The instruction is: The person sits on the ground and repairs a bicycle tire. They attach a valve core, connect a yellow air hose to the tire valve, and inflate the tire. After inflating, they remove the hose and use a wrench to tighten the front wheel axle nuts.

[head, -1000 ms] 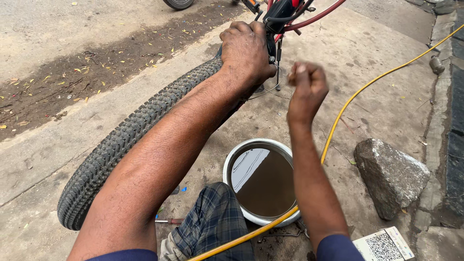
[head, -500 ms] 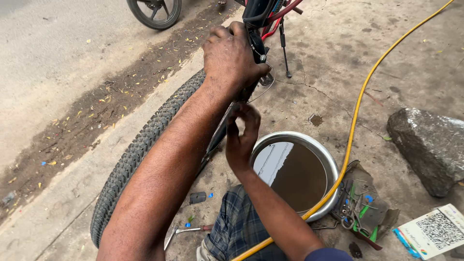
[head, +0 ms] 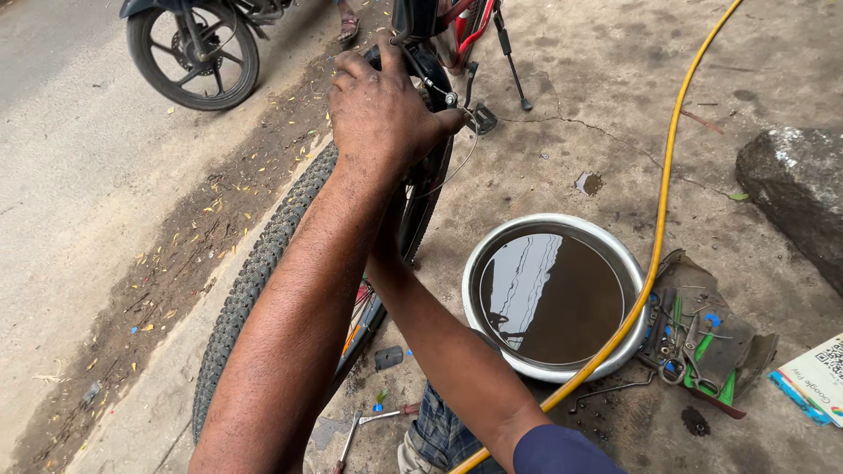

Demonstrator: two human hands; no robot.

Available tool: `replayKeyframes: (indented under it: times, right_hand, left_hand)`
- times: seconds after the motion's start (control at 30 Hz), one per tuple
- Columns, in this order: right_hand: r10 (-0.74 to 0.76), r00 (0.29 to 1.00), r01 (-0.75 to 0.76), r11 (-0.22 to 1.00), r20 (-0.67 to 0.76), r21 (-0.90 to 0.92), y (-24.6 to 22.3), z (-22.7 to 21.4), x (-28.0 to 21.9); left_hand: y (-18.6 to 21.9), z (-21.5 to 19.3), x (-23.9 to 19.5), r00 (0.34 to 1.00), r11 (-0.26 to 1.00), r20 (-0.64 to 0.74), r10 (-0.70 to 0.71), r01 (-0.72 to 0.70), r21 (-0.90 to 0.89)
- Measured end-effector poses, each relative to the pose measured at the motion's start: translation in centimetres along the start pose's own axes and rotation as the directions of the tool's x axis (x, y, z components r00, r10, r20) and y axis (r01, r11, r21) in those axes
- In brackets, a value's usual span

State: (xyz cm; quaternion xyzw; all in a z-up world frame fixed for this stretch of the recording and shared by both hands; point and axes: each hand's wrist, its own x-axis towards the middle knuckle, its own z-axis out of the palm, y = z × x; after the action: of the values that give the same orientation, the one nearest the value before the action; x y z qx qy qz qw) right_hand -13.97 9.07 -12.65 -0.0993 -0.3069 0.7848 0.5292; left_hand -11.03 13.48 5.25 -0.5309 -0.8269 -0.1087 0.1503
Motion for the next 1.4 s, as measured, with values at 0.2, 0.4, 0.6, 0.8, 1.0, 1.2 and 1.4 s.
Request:
replayKeyframes:
  times: [0.2, 0.4, 0.6, 0.8, 1.0, 1.2, 1.4]
  right_hand:
    - [0.013, 1.0, -0.013, 1.0, -0.021, 0.016, 1.6, -1.3, 1.4]
    - [0.004, 1.0, -0.004, 1.0, -0.026, 0.014, 2.0, -1.2, 1.2]
    - [-0.016, 1.0, 0.016, 1.0, -0.018, 0.016, 2.3, -1.2, 1.3]
    - [0.006, 1.0, -0.005, 1.0, 0.028, -0.03, 0.7, -2.6, 0.5]
    - [-0.084, 0.989, 0.116, 0.952, 0.124, -0.282, -0.5, -1.9, -0.8]
    - [-0.028, 0.988, 0.087, 0.915, 0.153, -0.393, 0.6, -1.8, -2.6]
    - [-0.06, 0.978, 0.188, 0.661, 0.198, -0.727, 3.1, -4.0, -6.3]
  left_hand:
    - [-0.1, 0.1, 0.3, 1.0, 1.0, 0.028, -0.002, 0.001, 0.029]
    - [-0.5, 0.3, 0.5, 0.999, 1.0, 0.048, 0.013, -0.013, 0.016]
    - [-1.0, 0.7, 0.6, 1.0, 1.0, 0.019, 0.016, -0.016, 0.012]
    - [-0.5, 0.2, 0.8, 0.999, 0.999, -0.015, 0.043, -0.044, -0.016]
    - [-0.9, -0.8, 0.8, 0.998, 0.995, 0.017, 0.057, -0.055, -0.081]
    - [-2.2, -1.7, 1.8, 0.993, 0.993, 0.046, 0.105, -0.102, -0.059]
    - [-4.2, -2.0, 2.4, 0.993, 0.998, 0.108, 0.047, -0.041, -0.056]
